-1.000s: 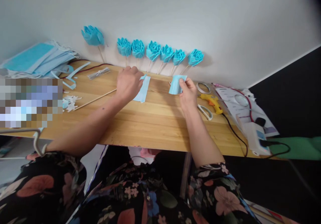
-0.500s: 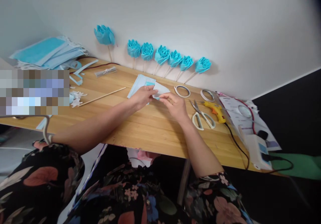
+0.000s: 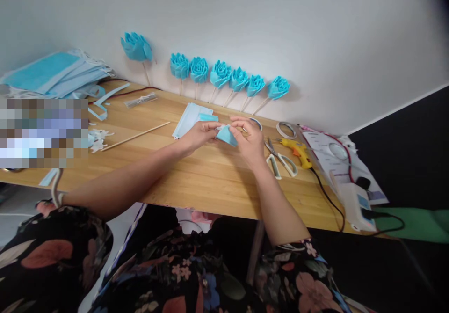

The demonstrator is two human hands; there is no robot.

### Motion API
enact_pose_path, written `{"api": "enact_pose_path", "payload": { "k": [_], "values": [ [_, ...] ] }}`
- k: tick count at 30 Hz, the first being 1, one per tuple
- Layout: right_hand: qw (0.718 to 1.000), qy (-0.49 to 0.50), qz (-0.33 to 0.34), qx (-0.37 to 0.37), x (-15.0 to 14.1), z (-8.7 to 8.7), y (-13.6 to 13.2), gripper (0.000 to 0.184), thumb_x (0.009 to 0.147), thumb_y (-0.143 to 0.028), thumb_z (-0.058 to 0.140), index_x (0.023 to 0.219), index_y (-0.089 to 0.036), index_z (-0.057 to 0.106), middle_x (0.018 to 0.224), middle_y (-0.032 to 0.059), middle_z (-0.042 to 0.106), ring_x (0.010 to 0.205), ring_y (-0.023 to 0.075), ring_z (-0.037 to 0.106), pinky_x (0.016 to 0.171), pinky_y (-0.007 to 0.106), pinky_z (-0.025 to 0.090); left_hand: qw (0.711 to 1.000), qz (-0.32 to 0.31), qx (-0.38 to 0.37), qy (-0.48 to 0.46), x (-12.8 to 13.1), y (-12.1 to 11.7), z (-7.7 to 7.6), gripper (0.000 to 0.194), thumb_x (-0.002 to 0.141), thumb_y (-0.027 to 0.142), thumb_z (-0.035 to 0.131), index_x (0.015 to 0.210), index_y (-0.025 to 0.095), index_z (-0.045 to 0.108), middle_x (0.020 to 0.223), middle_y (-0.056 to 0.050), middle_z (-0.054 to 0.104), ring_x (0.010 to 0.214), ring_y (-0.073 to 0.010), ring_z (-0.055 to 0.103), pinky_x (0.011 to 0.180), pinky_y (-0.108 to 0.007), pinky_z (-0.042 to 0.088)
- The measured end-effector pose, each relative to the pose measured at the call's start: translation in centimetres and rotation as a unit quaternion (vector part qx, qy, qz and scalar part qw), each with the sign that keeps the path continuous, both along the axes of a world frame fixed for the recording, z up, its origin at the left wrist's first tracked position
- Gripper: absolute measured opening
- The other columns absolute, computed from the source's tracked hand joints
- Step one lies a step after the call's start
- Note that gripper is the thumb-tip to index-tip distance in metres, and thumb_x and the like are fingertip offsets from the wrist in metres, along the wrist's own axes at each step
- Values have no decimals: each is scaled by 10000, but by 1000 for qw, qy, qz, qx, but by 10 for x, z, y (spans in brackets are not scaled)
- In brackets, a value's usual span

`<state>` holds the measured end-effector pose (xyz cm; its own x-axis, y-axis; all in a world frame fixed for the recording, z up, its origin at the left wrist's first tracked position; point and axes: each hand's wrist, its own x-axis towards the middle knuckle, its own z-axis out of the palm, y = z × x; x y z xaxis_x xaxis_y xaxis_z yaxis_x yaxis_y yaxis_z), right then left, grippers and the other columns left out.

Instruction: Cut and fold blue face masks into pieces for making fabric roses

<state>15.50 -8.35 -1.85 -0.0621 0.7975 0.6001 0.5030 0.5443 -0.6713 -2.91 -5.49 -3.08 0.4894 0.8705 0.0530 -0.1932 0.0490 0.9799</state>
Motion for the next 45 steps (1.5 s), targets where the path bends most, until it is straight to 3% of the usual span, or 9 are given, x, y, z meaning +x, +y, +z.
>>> {"api": "enact_pose_path", "payload": {
  "k": [7, 16, 21, 26, 32, 36, 41, 45],
  "values": [
    [999, 27, 28, -27, -2, -2, -1, 100, 895, -338, 653, 872, -257, 707, 1044, 29, 764, 1026, 211, 695, 984, 398, 501, 1000, 7, -5, 0, 0, 0, 0, 227, 826, 361, 710, 931, 168, 766, 874, -40, 733, 802, -150, 672, 804, -299, 538],
    [998, 40, 22, -33, -3, -2, -1, 85, 874, -335, 674, 856, -261, 714, 1052, 27, 766, 1029, 217, 695, 988, 411, 510, 1000, 10, -19, -7, 0, 3, -2, 328, 782, 468, 751, 854, 149, 731, 824, -49, 720, 782, -172, 678, 794, -313, 544],
    [998, 40, 10, -41, -2, -5, 0, 72, 867, -318, 676, 851, -264, 721, 933, 9, 757, 887, 196, 687, 863, 372, 539, 1000, -16, -4, 6, 1, -4, 5, 348, 749, 497, 766, 822, 159, 724, 812, -33, 711, 793, -174, 674, 823, -329, 544],
    [997, 58, -11, -58, -3, -5, 1, 133, 843, -338, 694, 947, -264, 732, 871, -2, 743, 821, 174, 667, 806, 333, 540, 1000, -1, 2, 26, 1, -6, 8, 490, 804, 629, 655, 821, 142, 713, 805, -71, 713, 789, -203, 673, 763, -327, 537],
    [995, 78, -3, -69, -5, -5, 0, 202, 848, -381, 694, 1021, -282, 728, 866, -7, 725, 823, 171, 670, 831, 344, 548, 994, 56, 70, 63, 1, -2, 3, 311, 749, 455, 775, 729, 156, 693, 690, -8, 654, 699, -140, 605, 675, -264, 468],
    [989, 121, 13, -86, -2, -4, 0, 331, 878, -498, 657, 1130, -287, 702, 908, 9, 725, 849, 178, 680, 826, 343, 555, 995, 87, 47, 11, 0, 1, 1, 335, 738, 480, 786, 758, 157, 695, 748, -15, 685, 718, -138, 628, 717, -275, 515],
    [981, 148, 9, -122, 1, -10, 8, 527, 803, -650, 676, 1146, -250, 697, 1022, 55, 736, 930, 205, 684, 830, 350, 563, 993, 113, 25, -18, -1, 4, 0, 356, 730, 505, 796, 811, 168, 715, 784, -19, 714, 715, -135, 641, 708, -271, 560],
    [976, 158, 3, -146, 2, -19, 14, 493, 771, -635, 709, 1069, -242, 713, 998, 32, 734, 862, 180, 667, 764, 311, 544, 993, 118, 18, -15, 0, 3, 1, 333, 738, 476, 798, 808, 160, 723, 797, -23, 716, 730, -136, 650, 731, -281, 573]
  ]
}}
